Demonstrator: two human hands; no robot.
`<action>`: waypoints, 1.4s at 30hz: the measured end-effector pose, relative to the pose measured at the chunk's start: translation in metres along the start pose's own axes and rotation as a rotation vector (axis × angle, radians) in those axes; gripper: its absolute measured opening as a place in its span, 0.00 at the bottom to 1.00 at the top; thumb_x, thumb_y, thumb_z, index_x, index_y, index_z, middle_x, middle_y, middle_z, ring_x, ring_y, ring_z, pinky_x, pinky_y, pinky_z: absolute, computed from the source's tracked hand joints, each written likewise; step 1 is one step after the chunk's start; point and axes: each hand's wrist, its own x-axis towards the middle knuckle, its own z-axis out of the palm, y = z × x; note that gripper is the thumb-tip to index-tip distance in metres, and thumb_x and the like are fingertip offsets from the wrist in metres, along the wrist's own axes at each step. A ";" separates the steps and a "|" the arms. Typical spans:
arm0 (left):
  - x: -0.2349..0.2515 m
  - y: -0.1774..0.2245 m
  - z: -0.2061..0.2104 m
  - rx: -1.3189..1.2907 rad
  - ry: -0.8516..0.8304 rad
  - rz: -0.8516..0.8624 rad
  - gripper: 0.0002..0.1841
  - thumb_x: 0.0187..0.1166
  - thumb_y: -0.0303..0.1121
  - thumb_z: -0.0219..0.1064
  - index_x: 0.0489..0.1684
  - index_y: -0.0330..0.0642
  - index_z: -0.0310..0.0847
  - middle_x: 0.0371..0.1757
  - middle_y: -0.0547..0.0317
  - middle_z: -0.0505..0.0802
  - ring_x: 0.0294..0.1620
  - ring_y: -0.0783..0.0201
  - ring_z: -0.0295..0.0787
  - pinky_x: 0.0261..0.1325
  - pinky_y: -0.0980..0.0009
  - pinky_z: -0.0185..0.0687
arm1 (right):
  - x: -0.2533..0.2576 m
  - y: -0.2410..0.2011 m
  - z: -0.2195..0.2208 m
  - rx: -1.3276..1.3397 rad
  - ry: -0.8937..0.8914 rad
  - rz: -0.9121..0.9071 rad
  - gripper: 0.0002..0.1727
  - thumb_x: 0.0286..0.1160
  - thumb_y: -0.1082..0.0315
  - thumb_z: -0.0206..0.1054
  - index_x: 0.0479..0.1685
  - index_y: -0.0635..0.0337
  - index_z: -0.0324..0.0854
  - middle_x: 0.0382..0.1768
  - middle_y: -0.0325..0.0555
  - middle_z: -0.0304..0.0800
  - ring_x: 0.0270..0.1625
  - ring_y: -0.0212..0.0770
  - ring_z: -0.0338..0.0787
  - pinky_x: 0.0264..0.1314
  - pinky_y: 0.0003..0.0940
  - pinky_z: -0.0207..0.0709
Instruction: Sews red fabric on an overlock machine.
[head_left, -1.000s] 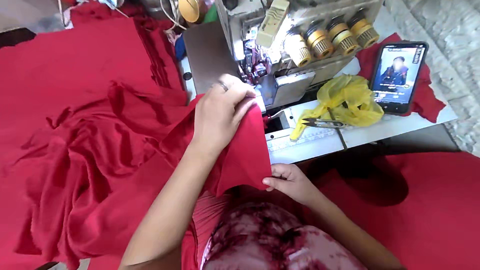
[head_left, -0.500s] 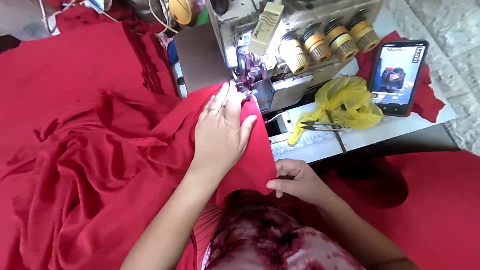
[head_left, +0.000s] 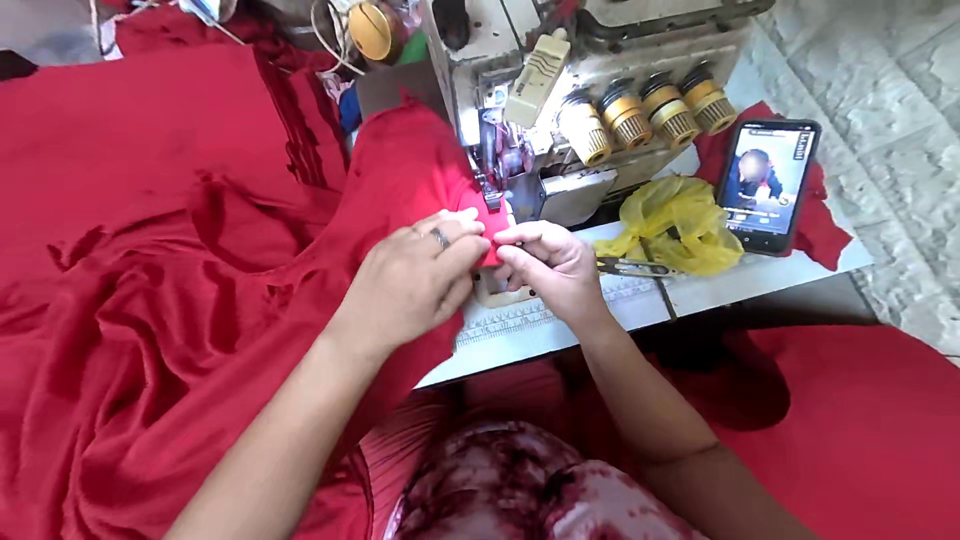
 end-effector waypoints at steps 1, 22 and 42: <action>0.005 -0.006 -0.004 -0.002 -0.012 -0.012 0.16 0.81 0.29 0.54 0.52 0.36 0.90 0.61 0.45 0.94 0.69 0.46 0.89 0.70 0.52 0.82 | 0.001 0.001 0.000 -0.036 0.005 -0.026 0.12 0.78 0.77 0.67 0.56 0.71 0.85 0.36 0.41 0.95 0.27 0.26 0.91 0.30 0.23 0.89; -0.041 0.048 -0.037 0.081 0.038 -0.623 0.13 0.83 0.39 0.63 0.42 0.38 0.88 0.40 0.50 0.89 0.38 0.53 0.88 0.39 0.52 0.85 | -0.022 0.006 0.021 -0.270 -0.303 -0.397 0.18 0.88 0.73 0.55 0.72 0.62 0.80 0.78 0.57 0.76 0.47 0.32 0.92 0.48 0.26 0.88; -0.078 0.090 -0.040 -0.235 -0.180 -0.263 0.12 0.87 0.37 0.60 0.42 0.42 0.88 0.42 0.54 0.93 0.45 0.57 0.92 0.49 0.61 0.89 | 0.031 -0.036 0.022 -0.281 -0.322 -0.441 0.14 0.84 0.69 0.58 0.54 0.67 0.88 0.37 0.43 0.91 0.33 0.25 0.85 0.37 0.20 0.81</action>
